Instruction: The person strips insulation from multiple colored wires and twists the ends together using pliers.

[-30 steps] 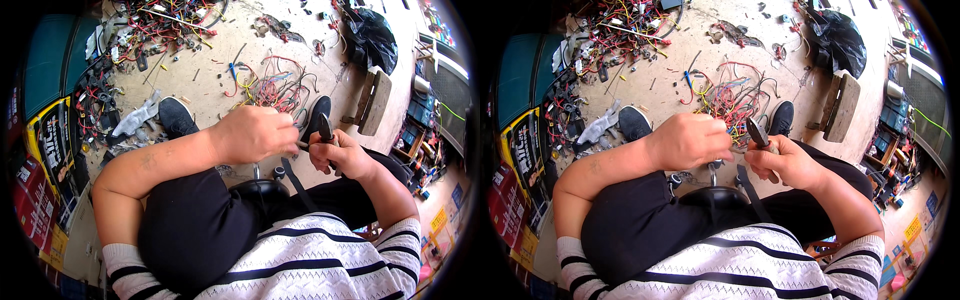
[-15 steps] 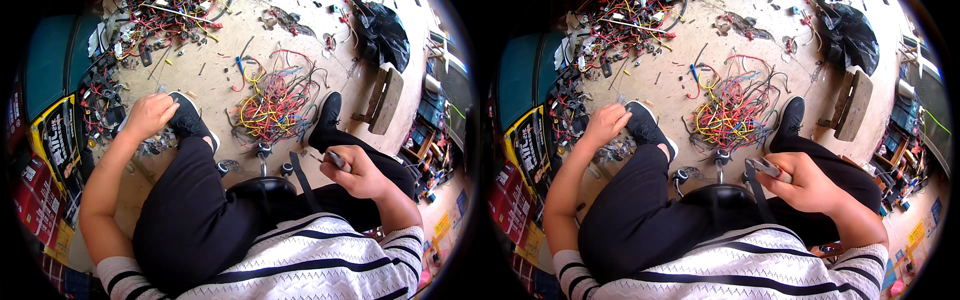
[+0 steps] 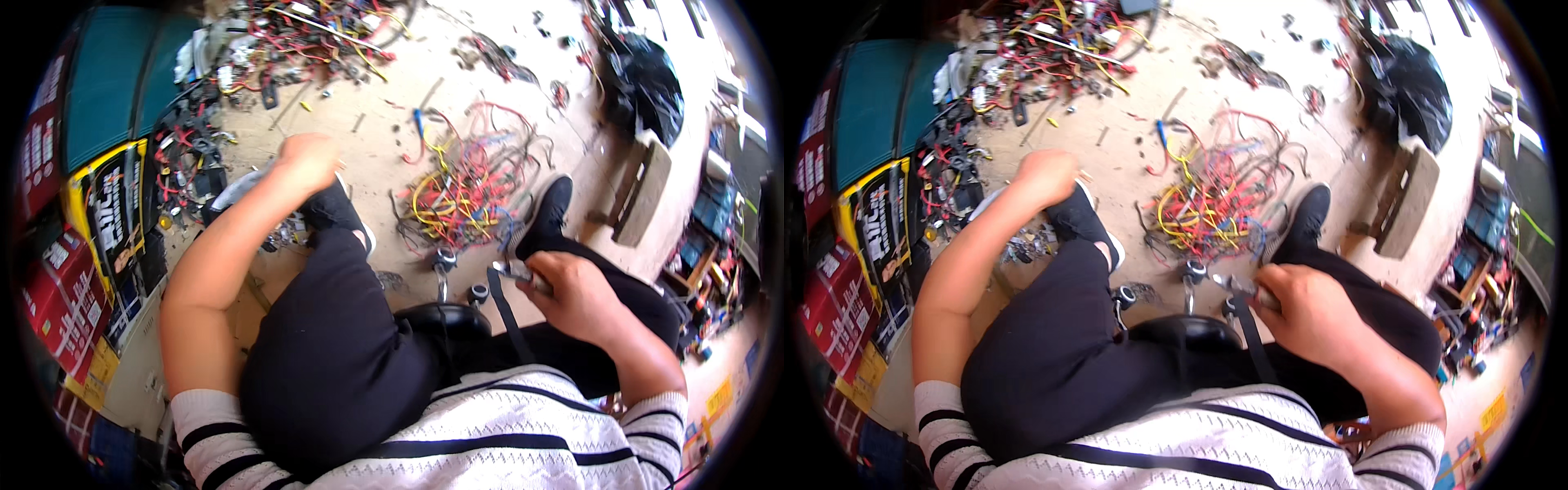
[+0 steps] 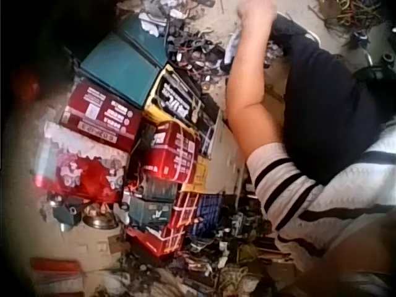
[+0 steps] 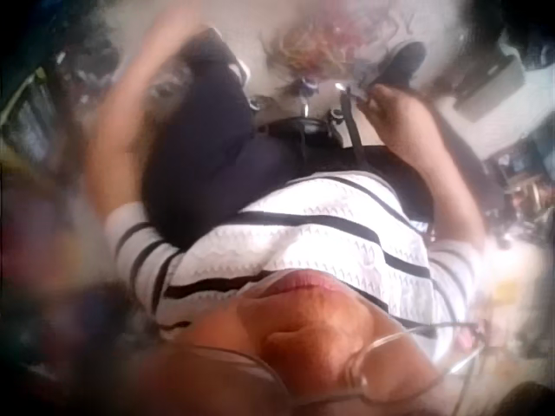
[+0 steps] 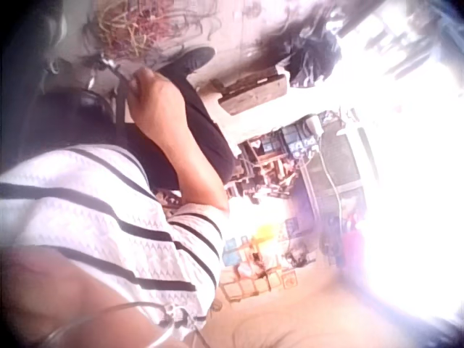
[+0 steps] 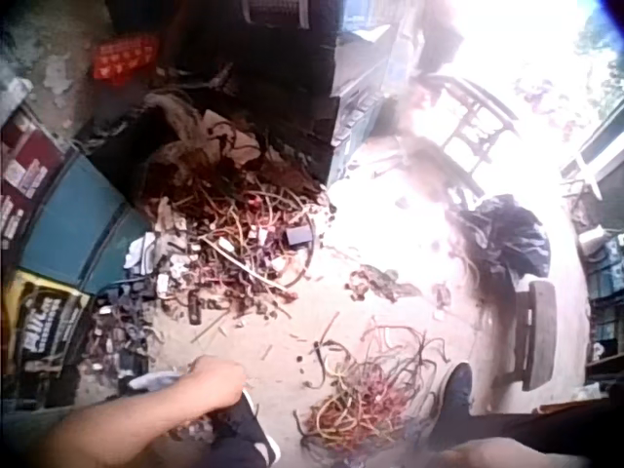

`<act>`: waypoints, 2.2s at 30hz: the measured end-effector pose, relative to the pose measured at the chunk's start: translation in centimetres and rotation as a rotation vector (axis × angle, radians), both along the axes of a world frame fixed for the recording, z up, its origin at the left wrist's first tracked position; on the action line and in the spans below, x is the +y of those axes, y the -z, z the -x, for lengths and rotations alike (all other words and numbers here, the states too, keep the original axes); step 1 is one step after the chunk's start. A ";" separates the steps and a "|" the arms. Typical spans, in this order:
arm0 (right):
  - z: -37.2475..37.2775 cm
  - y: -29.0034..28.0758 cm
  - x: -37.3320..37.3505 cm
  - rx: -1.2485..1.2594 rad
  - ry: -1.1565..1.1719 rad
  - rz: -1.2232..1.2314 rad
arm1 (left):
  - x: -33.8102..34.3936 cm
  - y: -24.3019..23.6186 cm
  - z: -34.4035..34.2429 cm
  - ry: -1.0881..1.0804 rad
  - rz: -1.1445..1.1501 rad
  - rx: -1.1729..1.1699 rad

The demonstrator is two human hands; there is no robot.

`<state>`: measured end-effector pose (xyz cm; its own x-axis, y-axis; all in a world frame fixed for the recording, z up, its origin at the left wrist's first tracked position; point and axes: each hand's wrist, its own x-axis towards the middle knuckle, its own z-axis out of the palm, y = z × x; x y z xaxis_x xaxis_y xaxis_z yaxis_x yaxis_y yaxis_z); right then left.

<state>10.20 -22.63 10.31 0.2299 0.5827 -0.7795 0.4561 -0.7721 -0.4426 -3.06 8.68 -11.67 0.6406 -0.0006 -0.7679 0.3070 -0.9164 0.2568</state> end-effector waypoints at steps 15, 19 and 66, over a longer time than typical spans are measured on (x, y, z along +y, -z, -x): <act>0.5 -0.7 1.9 0.033 -0.099 0.043 | -1.6 3.8 -4.9 -0.712 0.220 -0.684; 0.5 -0.6 2.4 0.022 -0.102 0.039 | -0.1 5.1 -5.8 -0.618 0.046 -0.802; 0.4 -0.5 3.4 -0.009 -0.069 0.041 | 2.7 7.6 -7.7 -0.118 -0.273 -0.667</act>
